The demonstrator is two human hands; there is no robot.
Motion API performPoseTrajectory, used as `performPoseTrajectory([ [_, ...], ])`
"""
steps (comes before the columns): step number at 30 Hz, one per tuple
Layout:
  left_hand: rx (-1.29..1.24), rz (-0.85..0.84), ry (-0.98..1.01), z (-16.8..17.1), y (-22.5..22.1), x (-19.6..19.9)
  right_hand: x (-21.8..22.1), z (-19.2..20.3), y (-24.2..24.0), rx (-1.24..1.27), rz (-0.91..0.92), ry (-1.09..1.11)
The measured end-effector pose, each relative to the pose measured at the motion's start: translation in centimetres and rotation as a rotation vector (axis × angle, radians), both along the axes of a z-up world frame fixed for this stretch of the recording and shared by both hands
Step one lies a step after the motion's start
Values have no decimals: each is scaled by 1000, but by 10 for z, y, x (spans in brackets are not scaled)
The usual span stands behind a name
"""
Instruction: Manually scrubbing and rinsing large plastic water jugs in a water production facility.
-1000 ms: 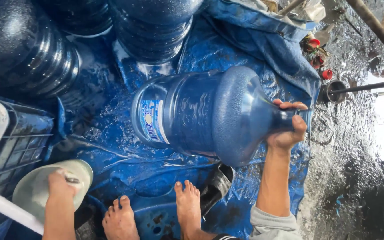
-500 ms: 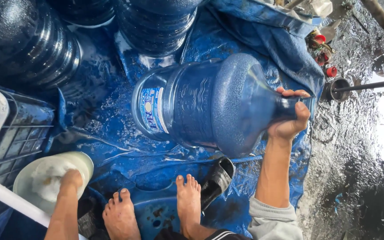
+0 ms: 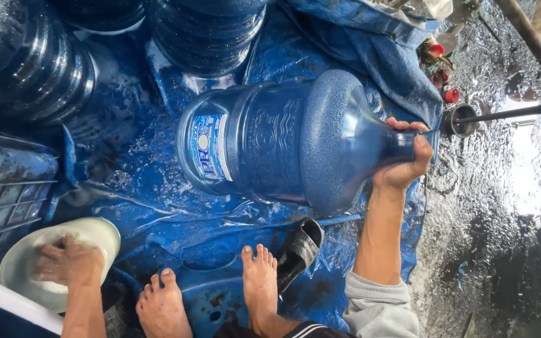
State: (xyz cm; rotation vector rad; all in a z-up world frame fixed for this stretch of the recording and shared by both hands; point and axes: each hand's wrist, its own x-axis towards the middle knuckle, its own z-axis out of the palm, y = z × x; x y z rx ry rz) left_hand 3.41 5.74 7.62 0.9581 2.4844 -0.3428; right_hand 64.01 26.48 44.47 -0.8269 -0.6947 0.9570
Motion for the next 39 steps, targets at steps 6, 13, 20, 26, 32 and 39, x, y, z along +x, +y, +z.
performPoseTrajectory([
  [6, -157, 146, -78, -18, 8, -6, 1, 0, 1, -23, -86, -46],
  [13, -260, -25, -294, -36, 4, -25, 13, -5, -5, -18, -138, -46],
  [20, 29, 298, -463, 73, 35, 4, 27, -13, -17, -86, -280, -25],
  [26, 168, 431, -510, 76, 25, 7, 36, -22, -22, -132, -343, -57],
  [32, -144, -21, -386, -56, -7, -25, 36, -21, -26, -149, -355, 4],
  [39, -203, -147, -322, -96, -11, -31, 30, -18, -24, -150, -359, 5],
])
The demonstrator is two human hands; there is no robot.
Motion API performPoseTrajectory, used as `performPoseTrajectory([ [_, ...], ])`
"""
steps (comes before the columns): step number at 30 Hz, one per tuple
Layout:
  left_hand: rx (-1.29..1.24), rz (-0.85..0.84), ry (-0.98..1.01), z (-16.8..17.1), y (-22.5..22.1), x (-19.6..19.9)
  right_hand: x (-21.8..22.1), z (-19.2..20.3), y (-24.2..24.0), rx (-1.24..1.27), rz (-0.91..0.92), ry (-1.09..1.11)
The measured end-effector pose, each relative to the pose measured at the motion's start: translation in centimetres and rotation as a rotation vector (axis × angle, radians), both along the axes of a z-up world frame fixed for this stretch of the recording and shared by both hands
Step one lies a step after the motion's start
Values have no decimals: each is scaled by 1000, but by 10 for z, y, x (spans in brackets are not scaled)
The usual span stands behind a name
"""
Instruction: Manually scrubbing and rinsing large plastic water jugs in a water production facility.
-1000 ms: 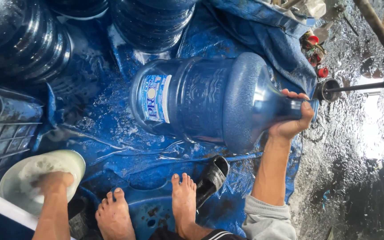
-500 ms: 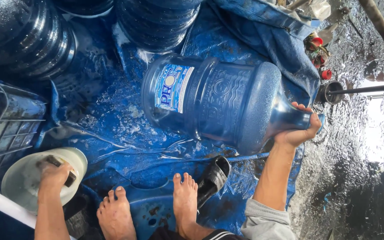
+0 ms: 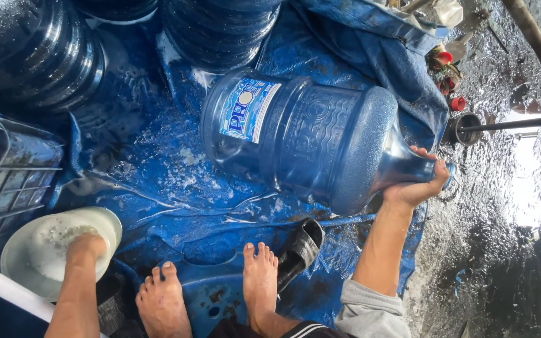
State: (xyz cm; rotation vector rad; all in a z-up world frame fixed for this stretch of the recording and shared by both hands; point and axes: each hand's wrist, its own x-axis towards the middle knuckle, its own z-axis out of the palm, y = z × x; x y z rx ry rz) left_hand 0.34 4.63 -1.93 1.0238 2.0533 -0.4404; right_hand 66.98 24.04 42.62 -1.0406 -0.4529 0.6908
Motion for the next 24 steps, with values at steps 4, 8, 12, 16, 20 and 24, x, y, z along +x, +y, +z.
performPoseTrajectory([
  [4, 81, 109, -7, 38, 11, 11, -7, 5, 0, 3, -12, -13],
  [8, 216, 397, -49, 143, 38, 31, -15, 12, 1, -60, -28, -110],
  [12, 336, 380, 53, 132, 22, 19, 10, 1, -2, -111, 49, -205],
  [16, 593, 734, -140, 184, 5, 29, 33, -22, -4, -155, 111, -289],
  [20, 505, 829, -222, 273, 30, 54, 24, -31, -6, -164, 106, -329],
  [24, 567, 826, -242, 223, 24, 38, 21, -27, -12, -160, 108, -336],
])
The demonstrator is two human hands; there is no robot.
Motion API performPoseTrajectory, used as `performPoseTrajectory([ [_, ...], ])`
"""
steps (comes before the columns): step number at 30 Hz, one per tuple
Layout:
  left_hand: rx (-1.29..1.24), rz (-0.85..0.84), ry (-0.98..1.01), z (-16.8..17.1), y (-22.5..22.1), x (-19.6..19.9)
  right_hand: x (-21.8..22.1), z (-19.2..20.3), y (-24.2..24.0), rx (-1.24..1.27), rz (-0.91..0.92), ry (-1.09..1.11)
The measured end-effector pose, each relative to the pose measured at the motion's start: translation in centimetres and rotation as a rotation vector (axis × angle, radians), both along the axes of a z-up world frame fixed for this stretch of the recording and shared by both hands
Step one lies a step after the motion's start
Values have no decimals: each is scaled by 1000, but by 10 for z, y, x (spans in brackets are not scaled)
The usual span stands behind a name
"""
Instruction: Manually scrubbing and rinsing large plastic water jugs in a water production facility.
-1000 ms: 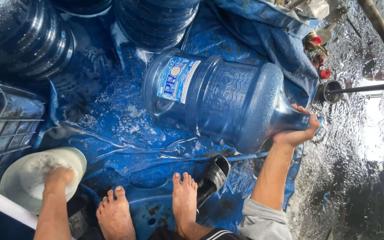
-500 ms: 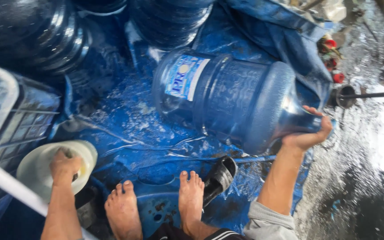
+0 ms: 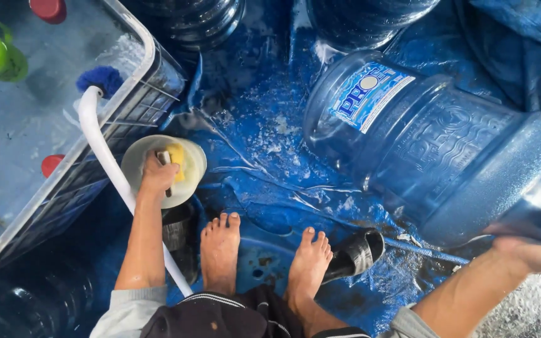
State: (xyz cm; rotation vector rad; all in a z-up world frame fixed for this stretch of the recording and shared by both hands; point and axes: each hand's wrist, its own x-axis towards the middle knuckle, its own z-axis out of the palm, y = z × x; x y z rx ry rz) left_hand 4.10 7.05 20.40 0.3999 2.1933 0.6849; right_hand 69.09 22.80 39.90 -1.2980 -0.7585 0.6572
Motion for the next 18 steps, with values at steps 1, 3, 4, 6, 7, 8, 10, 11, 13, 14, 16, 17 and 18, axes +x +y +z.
performPoseTrajectory([
  [1, -15, 32, 9, -1, 0, 1, 1, 1, -3, -3, -1, -5],
  [3, -29, 64, 17, 13, 6, 8, 4, 4, -6, -6, -2, -12],
  [4, -66, 79, 51, 28, 12, 15, 6, 5, -7, -6, -3, -18],
  [6, -103, 95, 84, 17, 17, 16, 9, 6, -7, -6, -2, -25],
  [7, -179, -52, 163, -9, 15, 13, 10, 6, -5, -6, 0, -31],
  [8, -254, -198, 241, -35, 14, 9, 11, 5, -3, -5, 2, -37],
  [10, -259, -349, 357, -114, 5, 2, 14, 4, 3, -1, 7, -49],
  [11, -263, -505, 474, -154, 0, 1, 16, 4, 5, 0, 8, -58],
  [13, -303, -588, 368, -202, -9, -7, 16, 5, 7, 10, -4, -39],
  [14, -344, -672, 265, -227, -13, -11, 16, 6, 8, 17, -17, -16],
  [16, -377, -646, 208, -216, -10, -12, 17, 6, 10, 98, 43, 16],
  [17, -417, -621, 155, -209, -8, -14, 17, 5, 11, 173, 103, 54],
  [18, -413, -623, 154, -198, -8, -14, 11, 8, 13, 177, 101, 52],
])
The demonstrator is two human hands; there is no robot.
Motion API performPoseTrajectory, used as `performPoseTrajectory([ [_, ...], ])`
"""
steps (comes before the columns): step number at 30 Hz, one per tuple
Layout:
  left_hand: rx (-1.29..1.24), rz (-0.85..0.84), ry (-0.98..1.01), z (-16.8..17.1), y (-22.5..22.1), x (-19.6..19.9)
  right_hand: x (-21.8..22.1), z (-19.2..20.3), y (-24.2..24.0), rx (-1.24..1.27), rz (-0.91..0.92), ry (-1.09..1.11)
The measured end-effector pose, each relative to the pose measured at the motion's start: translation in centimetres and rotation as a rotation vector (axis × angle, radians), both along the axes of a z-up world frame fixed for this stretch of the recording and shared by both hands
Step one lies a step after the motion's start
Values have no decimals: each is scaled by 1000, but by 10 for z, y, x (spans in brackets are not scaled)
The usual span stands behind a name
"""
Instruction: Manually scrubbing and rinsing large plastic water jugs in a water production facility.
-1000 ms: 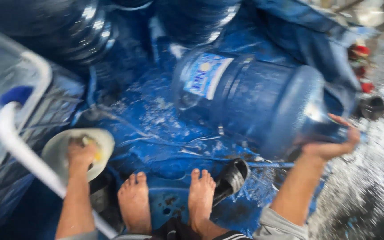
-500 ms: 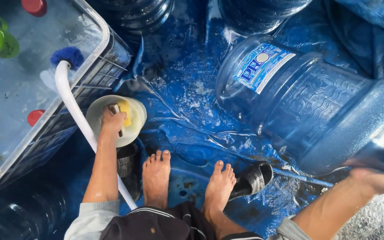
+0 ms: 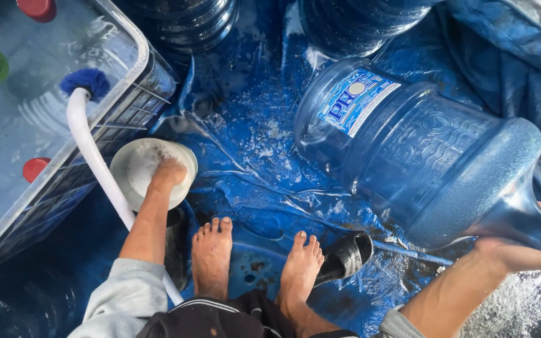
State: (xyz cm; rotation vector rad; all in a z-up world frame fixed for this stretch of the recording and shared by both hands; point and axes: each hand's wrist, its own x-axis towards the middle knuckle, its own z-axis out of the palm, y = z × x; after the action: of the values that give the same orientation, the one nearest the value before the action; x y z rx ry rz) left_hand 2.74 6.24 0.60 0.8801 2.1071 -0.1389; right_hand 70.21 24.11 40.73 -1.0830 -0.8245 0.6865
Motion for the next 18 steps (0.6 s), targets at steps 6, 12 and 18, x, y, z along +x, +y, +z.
performPoseTrajectory([
  [6, 93, -230, 82, 4, -16, -12, -31, 21, 0, -83, -135, -7],
  [12, 406, 111, 59, 246, 9, 32, -72, 48, -3, -96, -179, -106],
  [18, 853, -8, -422, 384, 96, 113, -111, 57, 1, -81, -105, -47],
])
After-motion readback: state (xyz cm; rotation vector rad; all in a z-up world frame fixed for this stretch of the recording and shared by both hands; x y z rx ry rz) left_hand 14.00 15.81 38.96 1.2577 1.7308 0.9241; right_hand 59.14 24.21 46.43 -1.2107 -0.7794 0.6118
